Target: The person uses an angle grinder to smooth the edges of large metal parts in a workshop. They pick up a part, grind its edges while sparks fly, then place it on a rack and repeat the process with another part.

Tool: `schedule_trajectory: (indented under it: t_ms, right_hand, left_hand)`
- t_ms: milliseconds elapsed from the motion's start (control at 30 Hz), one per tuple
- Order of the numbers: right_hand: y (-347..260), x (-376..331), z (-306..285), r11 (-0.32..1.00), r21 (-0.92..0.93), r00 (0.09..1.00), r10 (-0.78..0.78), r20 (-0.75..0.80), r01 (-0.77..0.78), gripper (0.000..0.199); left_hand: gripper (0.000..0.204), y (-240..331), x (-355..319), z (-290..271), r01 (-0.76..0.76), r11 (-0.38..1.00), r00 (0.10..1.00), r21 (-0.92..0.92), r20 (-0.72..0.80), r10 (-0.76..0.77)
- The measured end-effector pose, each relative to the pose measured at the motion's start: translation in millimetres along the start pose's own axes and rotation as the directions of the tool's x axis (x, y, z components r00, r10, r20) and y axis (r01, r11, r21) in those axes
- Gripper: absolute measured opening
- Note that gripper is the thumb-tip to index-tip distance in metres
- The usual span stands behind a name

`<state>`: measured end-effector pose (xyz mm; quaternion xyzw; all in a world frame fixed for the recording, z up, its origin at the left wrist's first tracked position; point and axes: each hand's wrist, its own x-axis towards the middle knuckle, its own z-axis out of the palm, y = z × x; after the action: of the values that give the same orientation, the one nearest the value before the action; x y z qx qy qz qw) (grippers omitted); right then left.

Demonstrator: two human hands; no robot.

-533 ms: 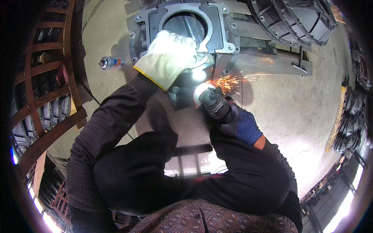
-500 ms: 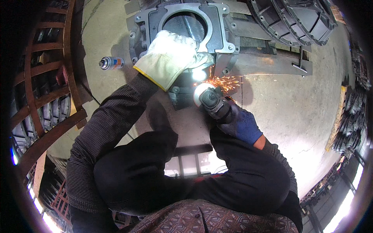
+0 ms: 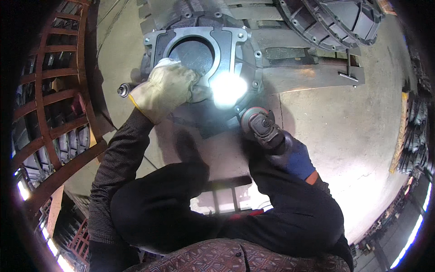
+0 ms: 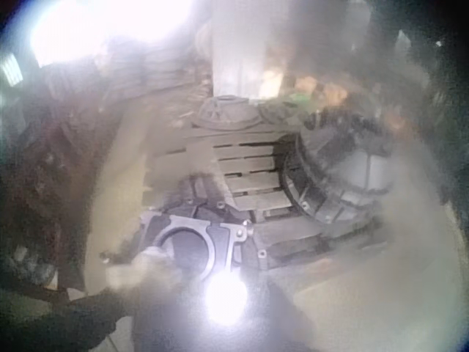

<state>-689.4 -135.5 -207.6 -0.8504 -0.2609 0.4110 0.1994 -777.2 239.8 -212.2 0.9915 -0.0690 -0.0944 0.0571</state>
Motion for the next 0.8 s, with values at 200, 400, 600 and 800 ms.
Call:
schedule_trajectory:
  t_ms: [200,400,600,800]
  right_hand:
    - [20,11,11,0.989,-0.001,0.989,-0.145,0.003,0.145,0.066]
    - [8,19,20,0.984,-0.025,0.984,-0.175,0.032,0.176,0.064]
    - [-16,17,20,0.994,-0.041,0.991,-0.093,0.095,0.098,0.072]
    - [-21,19,23,0.990,-0.075,0.990,-0.110,0.085,0.117,0.075]
  left_hand:
    - [0.038,12,-23,48,0.045,0.999,0.971,0.005,-0.234,-0.042]
    - [0.038,10,-42,83,0.030,0.999,0.955,0.014,-0.295,-0.024]
    - [0.039,13,-45,74,0.060,0.977,0.953,-0.206,-0.280,-0.118]
    - [0.039,12,-49,83,0.073,0.985,0.960,-0.158,-0.257,-0.112]
